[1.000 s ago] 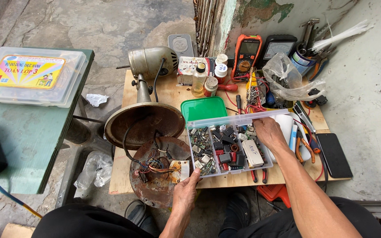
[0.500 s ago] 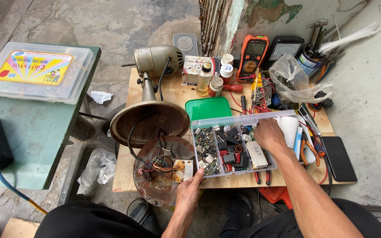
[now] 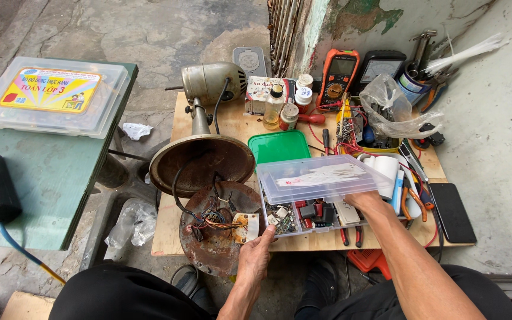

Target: The person opens a plastic storage box and sorts through small electronic components, picking up and inspecting several items before placing them back. The person then closes the box and moves it to a nearby table.

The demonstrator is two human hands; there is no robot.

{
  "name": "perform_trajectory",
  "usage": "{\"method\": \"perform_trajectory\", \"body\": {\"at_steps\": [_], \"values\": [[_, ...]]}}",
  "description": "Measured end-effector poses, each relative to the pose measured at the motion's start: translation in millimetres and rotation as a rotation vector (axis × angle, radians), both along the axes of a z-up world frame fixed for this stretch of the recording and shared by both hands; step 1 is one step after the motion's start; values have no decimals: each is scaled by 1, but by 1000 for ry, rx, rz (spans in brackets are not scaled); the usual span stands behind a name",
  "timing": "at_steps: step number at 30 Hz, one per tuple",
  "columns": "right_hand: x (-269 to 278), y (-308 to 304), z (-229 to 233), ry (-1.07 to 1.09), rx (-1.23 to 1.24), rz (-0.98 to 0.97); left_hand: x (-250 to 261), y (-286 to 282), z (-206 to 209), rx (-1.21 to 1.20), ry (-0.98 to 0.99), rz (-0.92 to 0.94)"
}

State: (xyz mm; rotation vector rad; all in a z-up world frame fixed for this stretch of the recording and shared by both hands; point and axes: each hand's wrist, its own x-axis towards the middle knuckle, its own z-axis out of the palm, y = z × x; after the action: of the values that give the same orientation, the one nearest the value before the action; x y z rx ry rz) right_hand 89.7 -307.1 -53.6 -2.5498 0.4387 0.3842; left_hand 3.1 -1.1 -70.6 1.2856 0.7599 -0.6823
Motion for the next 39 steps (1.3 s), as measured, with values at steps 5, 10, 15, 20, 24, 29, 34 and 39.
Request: {"method": "perform_trajectory", "body": {"at_steps": [5,10,15,20,24,29,34,39], "values": [[-7,-12,6,-13,73,-8,0,-2,-2,-14,16,5],[-21,-16,18,-21,130,-24,1,-3,11,-33,53,39],[-45,9,60,182,154,-121,0,-5,8,-47,38,47],[-72,26,77,-33,580,-666,-2,-1,25,-51,69,32],[-108,32,58,-530,561,-945,0,-1,43,-38,116,40],[-118,47,28,-358,432,-972,2,2,71,-27,67,3],[-114,50,-13,-133,213,-963,4,-2,39,104,35,-15],[-107,43,-26,-354,927,-1264,10,-5,43,182,76,13]]}}
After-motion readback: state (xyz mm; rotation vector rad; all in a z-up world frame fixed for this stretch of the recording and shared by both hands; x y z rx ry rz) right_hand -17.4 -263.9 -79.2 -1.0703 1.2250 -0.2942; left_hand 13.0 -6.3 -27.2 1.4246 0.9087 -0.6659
